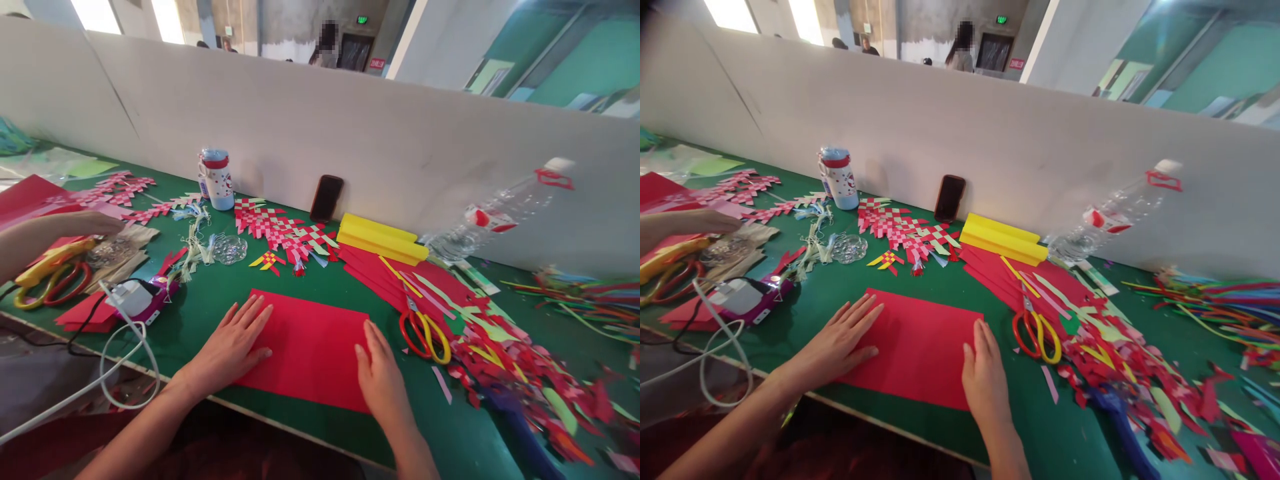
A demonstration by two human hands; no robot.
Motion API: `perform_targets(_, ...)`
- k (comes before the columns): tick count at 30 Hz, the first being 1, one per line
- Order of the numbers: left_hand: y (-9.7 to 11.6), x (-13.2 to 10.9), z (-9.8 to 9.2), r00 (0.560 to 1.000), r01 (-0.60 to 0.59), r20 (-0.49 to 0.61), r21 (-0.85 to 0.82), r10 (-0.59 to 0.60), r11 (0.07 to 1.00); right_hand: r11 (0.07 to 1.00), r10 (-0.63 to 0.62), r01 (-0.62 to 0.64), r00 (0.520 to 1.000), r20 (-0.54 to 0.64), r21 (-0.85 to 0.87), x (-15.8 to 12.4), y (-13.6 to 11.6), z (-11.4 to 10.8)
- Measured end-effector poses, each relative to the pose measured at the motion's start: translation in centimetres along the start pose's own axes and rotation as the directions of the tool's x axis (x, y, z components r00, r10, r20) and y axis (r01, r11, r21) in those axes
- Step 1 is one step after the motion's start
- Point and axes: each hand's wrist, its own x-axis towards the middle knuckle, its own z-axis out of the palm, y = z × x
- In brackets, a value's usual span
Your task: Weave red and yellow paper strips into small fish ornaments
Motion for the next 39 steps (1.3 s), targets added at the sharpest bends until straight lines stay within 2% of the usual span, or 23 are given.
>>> perform_targets(4, -0.1, 0.8, -1.1, 0.997, 0.029, -0.069, -0.175, -0.041, 0.984, 0.999, 0.040, -0.038, 0.997, -0.070, 0.020, 0.5, 0.2, -1.3)
perform_targets(7, -0.9, 2.3, -3.2, 0.968, 0.108, -0.182, -0.328, -0.175, 0.939, 0.996, 0.061, -0.054, 0.992, -0.111, 0.069, 0.4, -0.3, -1.7)
perform_targets(8, -1.4, 2.9, -4.1, 0.922, 0.171, -0.241, -0.451, -0.304, 0.876, 0.994, 0.073, -0.062, 0.990, -0.123, 0.092, 0.3, -0.6, -1.8)
perform_targets(9, -2.1, 3.5, -4.9, 0.853, 0.196, -0.312, -0.554, -0.420, 0.809, 0.990, 0.089, -0.073, 0.987, -0.133, 0.118, 0.3, -0.8, -1.9)
perform_targets(11, -3.6, 4.7, -6.5, 0.711, 0.088, -0.477, -0.669, -0.517, 0.738, 0.982, 0.121, -0.098, 0.983, -0.141, 0.160, 0.2, -1.2, -2.2)
perform_targets(12, -4.4, 5.2, -7.2, 0.672, 0.021, -0.527, -0.689, -0.520, 0.725, 0.979, 0.136, -0.111, 0.981, -0.141, 0.173, 0.2, -1.3, -2.5)
perform_targets(13, -5.1, 5.6, -7.7, 0.658, -0.016, -0.547, -0.698, -0.518, 0.716, 0.976, 0.150, -0.123, 0.978, -0.142, 0.182, 0.2, -1.4, -2.8)
perform_targets(15, -6.3, 6.2, -8.5, 0.663, -0.051, -0.549, -0.712, -0.509, 0.701, 0.972, 0.165, -0.136, 0.975, -0.148, 0.189, 0.2, -1.6, -3.4)
perform_targets(18, -6.7, 6.5, -9.0, 0.644, -0.018, -0.546, -0.711, -0.536, 0.703, 0.970, 0.171, -0.140, 0.973, -0.152, 0.198, 0.2, -1.8, -4.2)
perform_targets(19, -6.5, 6.4, -8.9, 0.655, 0.015, -0.541, -0.688, -0.527, 0.725, 0.969, 0.172, -0.140, 0.973, -0.151, 0.202, 0.1, -1.8, -4.3)
perform_targets(20, -6.1, 6.2, -8.6, 0.693, 0.052, -0.522, -0.651, -0.497, 0.757, 0.969, 0.172, -0.140, 0.974, -0.147, 0.205, 0.1, -1.9, -4.4)
perform_targets(21, -5.6, 5.9, -8.2, 0.748, 0.091, -0.488, -0.595, -0.449, 0.799, 0.968, 0.173, -0.142, 0.975, -0.142, 0.207, 0.0, -1.9, -4.5)
perform_targets(22, -4.9, 5.5, -7.5, 0.827, 0.130, -0.413, -0.520, -0.382, 0.844, 0.967, 0.178, -0.148, 0.974, -0.137, 0.206, -0.1, -1.8, -4.6)
perform_targets(23, -4.2, 5.0, -6.7, 0.892, 0.136, -0.330, -0.456, -0.309, 0.880, 0.966, 0.187, -0.158, 0.973, -0.132, 0.203, -0.2, -1.6, -4.7)
perform_targets(24, -3.5, 4.4, -5.7, 0.931, 0.114, -0.275, -0.401, -0.238, 0.909, 0.965, 0.201, -0.173, 0.971, -0.128, 0.199, -0.3, -1.3, -4.9)
perform_targets(26, -2.4, 2.9, -3.5, 0.981, 0.038, -0.170, -0.300, -0.093, 0.953, 0.959, 0.237, -0.210, 0.962, -0.132, 0.192, -0.4, -0.3, -5.5)
perform_targets(29, -1.8, 0.6, -0.8, 0.997, -0.059, -0.069, -0.189, 0.047, 0.980, 0.959, 0.283, -0.274, 0.935, -0.213, 0.071, -0.5, 1.6, -7.0)
perform_targets(31, -1.9, -0.6, 0.2, 0.993, -0.116, -0.018, -0.129, 0.114, 0.985, 0.948, 0.274, -0.308, 0.918, -0.288, -0.082, -0.3, 2.4, -7.8)
perform_targets(33, -2.1, -1.2, 0.7, 0.990, -0.142, 0.013, -0.074, 0.143, 0.987, 0.939, 0.229, -0.292, 0.925, -0.304, -0.182, 0.0, 2.4, -7.9)
perform_targets(35, -2.2, -1.4, 1.0, 0.989, -0.147, 0.017, -0.023, 0.147, 0.989, 0.962, 0.148, -0.198, 0.957, -0.250, -0.188, 0.3, 1.5, -6.8)
perform_targets(37, -2.2, -1.4, 1.2, 0.989, -0.145, -0.003, 0.019, 0.145, 0.989, 0.985, 0.025, -0.053, 0.985, -0.169, -0.167, 0.4, -0.4, -4.8)
perform_targets(39, -2.1, -1.4, 1.5, 0.988, -0.147, -0.036, 0.052, 0.149, 0.988, 0.988, -0.089, 0.075, 0.991, -0.102, -0.135, 0.2, -2.8, -2.7)
